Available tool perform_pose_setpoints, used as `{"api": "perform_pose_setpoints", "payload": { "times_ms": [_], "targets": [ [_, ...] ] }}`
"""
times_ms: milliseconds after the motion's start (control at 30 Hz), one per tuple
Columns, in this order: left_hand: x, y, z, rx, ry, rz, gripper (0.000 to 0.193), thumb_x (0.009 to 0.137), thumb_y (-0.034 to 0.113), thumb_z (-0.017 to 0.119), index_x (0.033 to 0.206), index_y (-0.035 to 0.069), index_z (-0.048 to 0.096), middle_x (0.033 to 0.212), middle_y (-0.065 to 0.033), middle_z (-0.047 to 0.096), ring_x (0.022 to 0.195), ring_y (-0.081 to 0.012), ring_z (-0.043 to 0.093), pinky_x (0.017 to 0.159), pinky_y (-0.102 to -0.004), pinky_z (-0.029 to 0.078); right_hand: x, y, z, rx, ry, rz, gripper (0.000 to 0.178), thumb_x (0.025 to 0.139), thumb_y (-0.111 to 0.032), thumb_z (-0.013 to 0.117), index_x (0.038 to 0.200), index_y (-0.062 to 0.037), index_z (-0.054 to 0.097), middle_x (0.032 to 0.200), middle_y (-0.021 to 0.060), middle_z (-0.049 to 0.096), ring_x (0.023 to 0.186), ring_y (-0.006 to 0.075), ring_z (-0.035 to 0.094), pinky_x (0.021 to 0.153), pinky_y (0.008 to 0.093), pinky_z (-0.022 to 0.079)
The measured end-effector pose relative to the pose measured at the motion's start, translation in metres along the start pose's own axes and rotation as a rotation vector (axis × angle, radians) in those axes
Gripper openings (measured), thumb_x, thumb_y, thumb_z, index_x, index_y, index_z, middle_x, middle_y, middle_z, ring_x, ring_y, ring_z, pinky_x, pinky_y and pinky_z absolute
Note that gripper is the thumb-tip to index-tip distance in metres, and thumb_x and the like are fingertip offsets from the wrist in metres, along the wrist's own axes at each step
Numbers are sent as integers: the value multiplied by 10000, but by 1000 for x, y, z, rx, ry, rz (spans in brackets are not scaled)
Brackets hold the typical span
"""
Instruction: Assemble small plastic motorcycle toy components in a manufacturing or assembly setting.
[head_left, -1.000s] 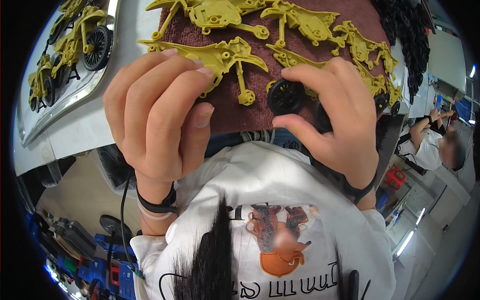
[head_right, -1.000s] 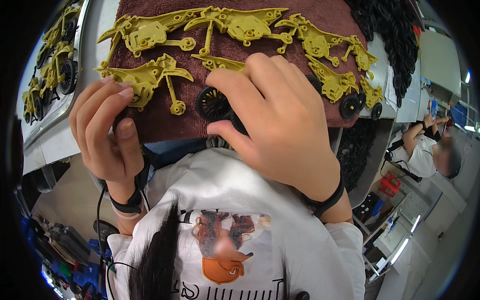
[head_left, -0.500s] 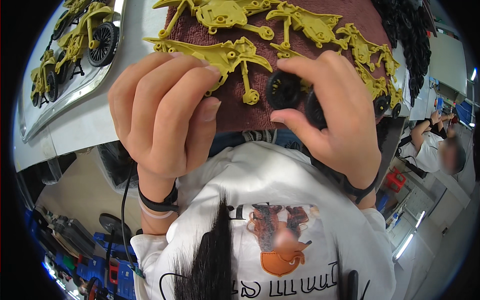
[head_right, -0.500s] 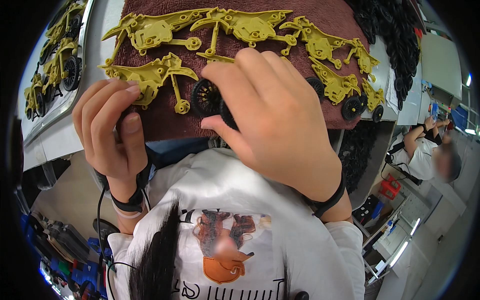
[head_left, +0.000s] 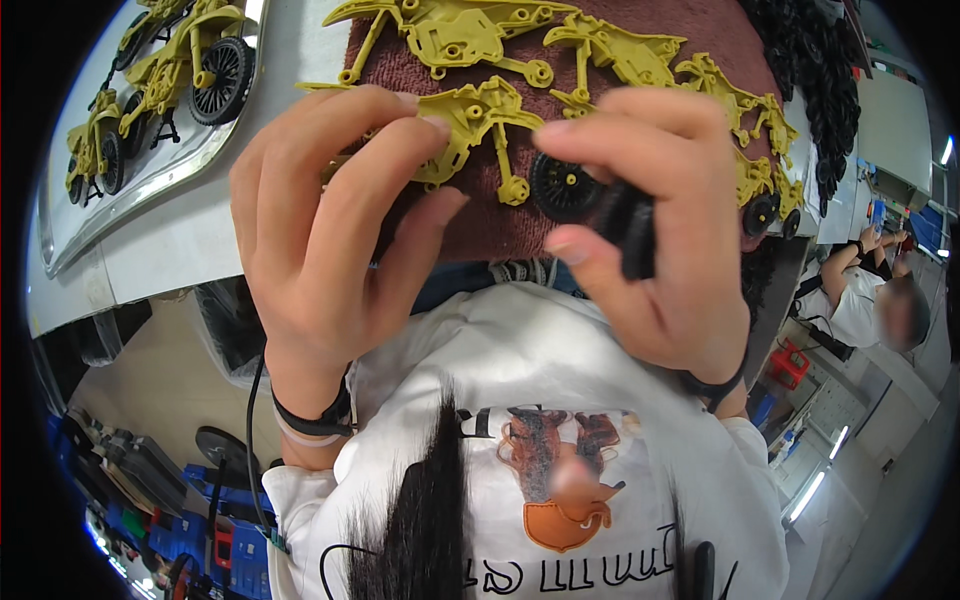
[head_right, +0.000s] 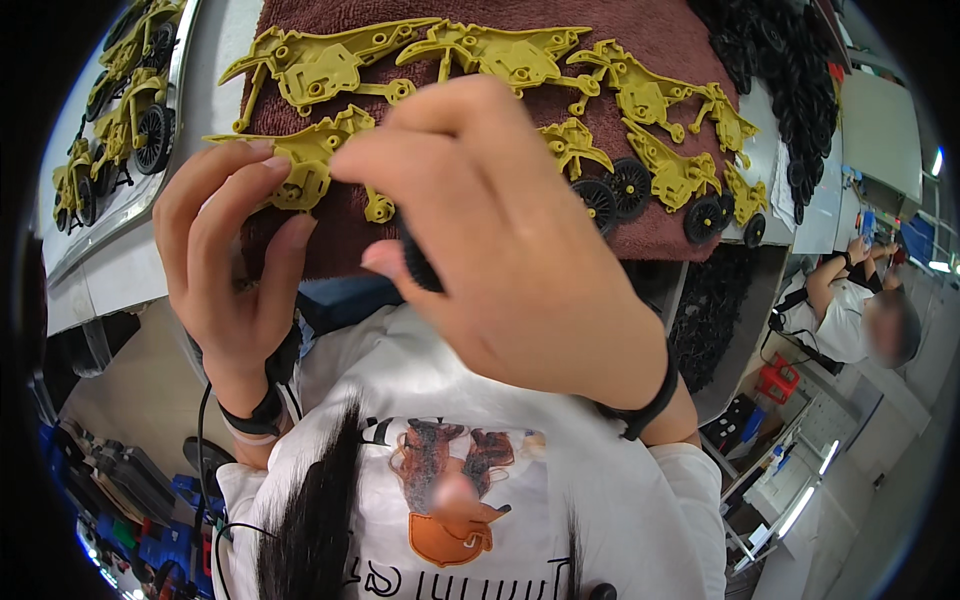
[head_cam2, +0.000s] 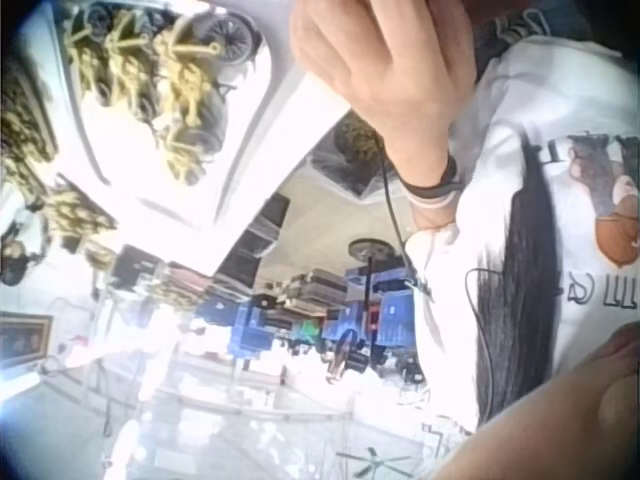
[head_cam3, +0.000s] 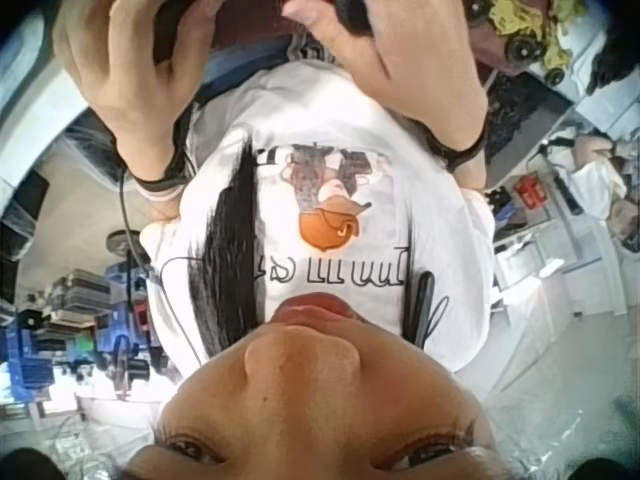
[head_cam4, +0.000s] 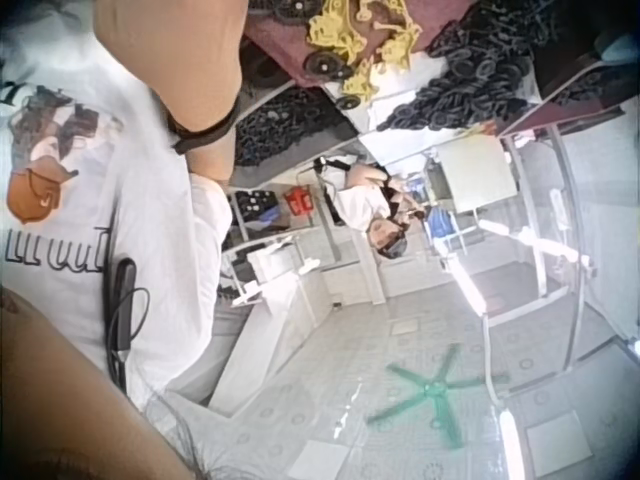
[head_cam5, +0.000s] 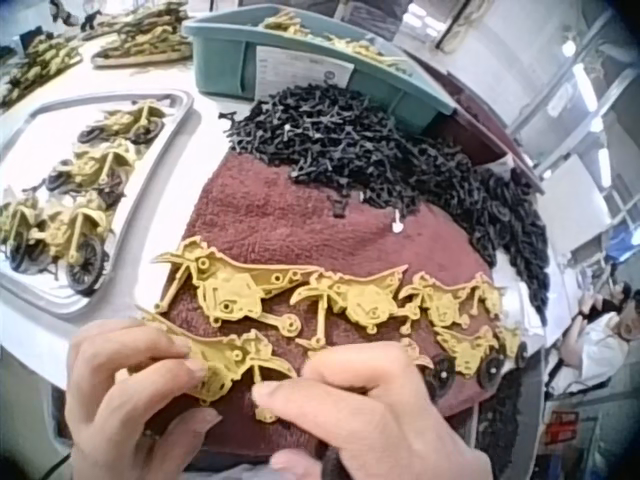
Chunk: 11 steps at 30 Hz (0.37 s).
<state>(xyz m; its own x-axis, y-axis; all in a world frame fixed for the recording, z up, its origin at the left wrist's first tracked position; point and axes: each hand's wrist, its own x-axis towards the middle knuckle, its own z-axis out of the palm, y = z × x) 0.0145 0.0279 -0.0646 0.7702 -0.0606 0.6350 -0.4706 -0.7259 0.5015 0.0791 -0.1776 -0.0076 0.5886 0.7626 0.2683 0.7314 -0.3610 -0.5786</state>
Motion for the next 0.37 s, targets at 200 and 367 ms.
{"api": "perform_pose_setpoints", "payload": {
  "times_ms": [200,367],
  "targets": [
    [-3,-3,0,117,-26,-23,297,673,-34,707,962,13,654,1026,-112,649,1005,-304,589,892,-398,448,8,1,33,47,5,-62,535,721,-147,763,1201,-40,551,1230,159,537,1083,347,534,907,402,447],
    [-6,-7,3,87,14,-19,294,669,-36,705,953,20,653,1035,-110,649,1016,-306,590,908,-401,444,4,5,32,69,-43,-54,526,755,-139,737,1233,-49,538,1389,148,479,1234,362,491,997,386,435]
  ]
}}
